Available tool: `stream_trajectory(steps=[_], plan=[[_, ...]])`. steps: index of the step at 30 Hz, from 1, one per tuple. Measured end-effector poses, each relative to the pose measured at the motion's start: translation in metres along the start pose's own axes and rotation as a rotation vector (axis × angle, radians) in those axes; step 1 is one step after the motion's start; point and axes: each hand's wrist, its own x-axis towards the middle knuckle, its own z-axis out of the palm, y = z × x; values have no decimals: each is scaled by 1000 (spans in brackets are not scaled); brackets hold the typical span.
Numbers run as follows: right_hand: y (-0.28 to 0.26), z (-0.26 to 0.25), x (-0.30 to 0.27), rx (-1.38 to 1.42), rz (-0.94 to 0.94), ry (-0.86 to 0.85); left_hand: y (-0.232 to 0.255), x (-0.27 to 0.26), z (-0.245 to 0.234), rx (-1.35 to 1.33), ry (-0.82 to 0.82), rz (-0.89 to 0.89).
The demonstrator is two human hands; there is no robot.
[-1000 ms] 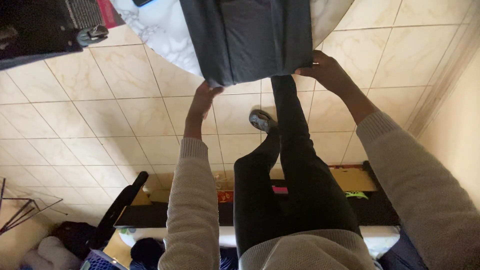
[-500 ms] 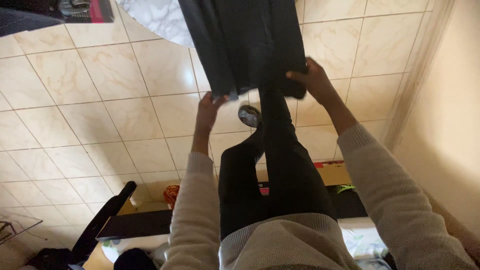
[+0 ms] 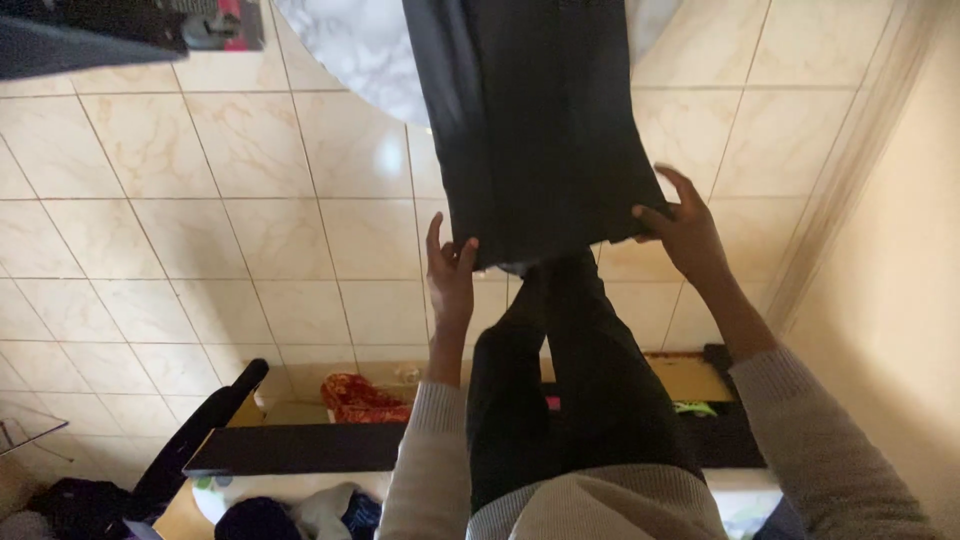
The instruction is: The person folds a black t-shirt on a table and places it into a suitcase, then buttons and folds a blue plaid shirt.
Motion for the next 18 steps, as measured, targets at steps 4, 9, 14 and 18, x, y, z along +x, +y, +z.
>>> stream_trajectory(steps=[4, 9, 14, 18], plan=[[-47, -26, 26, -192, -150, -78, 34, 25, 5, 211, 23, -129], [-184, -57, 59, -299, 37, -502, 159, 79, 6, -30, -310, -308], [-295, -78, 147, -633, -313, -390, 254, 180, 6, -140, -408, -63], [-355, -63, 258, -428, -615, -312, 272, 305, 20, 863, -227, 591]])
